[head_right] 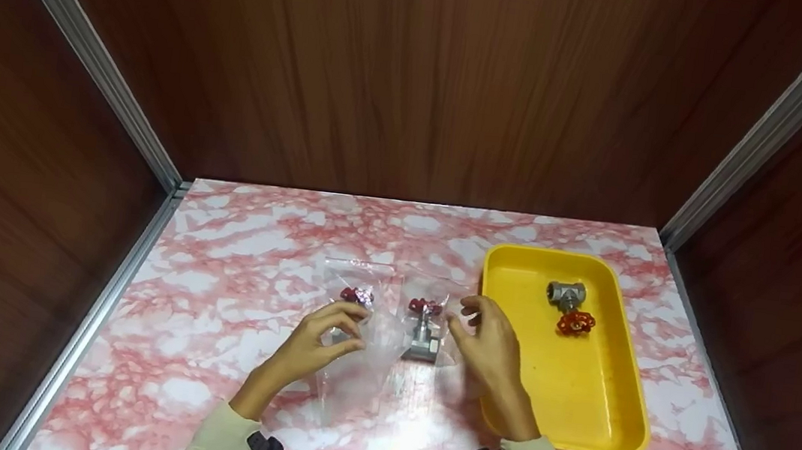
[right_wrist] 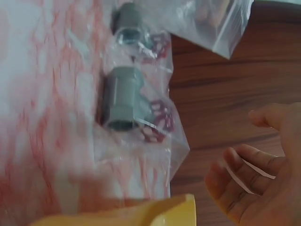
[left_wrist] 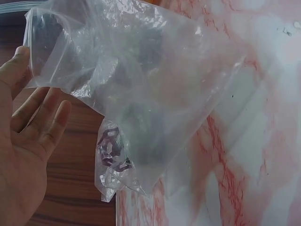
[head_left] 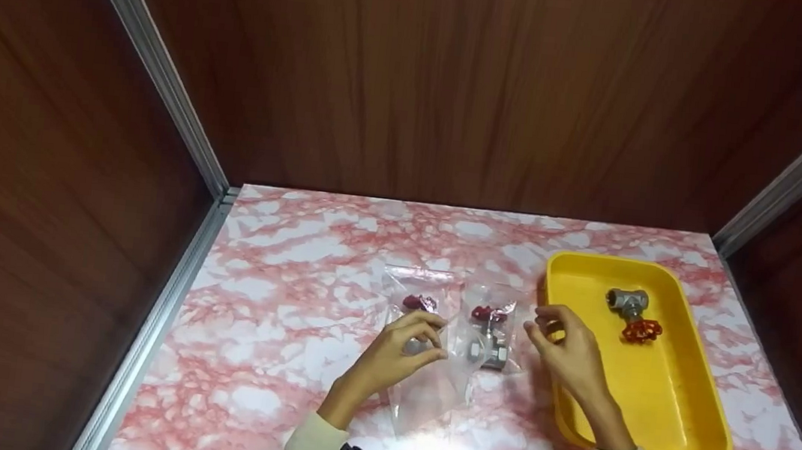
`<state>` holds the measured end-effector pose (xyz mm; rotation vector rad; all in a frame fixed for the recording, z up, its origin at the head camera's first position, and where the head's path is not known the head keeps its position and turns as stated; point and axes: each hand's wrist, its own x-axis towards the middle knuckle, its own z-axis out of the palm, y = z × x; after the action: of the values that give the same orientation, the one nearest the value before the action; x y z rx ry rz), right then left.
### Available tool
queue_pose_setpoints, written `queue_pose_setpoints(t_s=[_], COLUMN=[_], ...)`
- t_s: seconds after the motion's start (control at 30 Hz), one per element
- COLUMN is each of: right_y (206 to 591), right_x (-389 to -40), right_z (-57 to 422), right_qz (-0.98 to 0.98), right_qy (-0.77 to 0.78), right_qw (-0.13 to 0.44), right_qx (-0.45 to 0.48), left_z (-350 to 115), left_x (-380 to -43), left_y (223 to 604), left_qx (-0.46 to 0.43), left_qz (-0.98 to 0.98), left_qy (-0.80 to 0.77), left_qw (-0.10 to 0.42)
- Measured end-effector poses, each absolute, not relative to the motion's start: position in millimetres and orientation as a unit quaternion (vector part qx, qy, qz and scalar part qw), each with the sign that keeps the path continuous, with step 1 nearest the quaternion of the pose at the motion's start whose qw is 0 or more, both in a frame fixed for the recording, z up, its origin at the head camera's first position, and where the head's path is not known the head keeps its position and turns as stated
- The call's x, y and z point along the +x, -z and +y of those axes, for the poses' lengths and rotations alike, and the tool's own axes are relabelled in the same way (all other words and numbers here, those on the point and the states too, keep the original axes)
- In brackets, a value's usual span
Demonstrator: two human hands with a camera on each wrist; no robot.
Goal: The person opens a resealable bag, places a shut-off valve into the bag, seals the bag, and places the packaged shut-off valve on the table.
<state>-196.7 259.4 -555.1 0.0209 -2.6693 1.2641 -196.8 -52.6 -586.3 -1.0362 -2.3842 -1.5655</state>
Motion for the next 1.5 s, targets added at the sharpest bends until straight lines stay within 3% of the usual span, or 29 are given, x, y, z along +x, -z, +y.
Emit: queue_pose_setpoints(t_s=[0.83, 1.5], right_y=[554, 547], right_x=[-213, -254], right_z=[320, 355], right_qz=[-0.928, -0.941], right_qy=[-0.351, -0.317], right_qw=[0.122, 0.115], right_qx=[0.012, -0.016], left_z=[-53, -53], left_x=[-196, -195], left_y=[589, 586], left_qx=[-0.35, -0.349], left_qz=[-0.778, -0.774], left_qy=[0.519, 0.525], left_qw=[0.058, 0.055])
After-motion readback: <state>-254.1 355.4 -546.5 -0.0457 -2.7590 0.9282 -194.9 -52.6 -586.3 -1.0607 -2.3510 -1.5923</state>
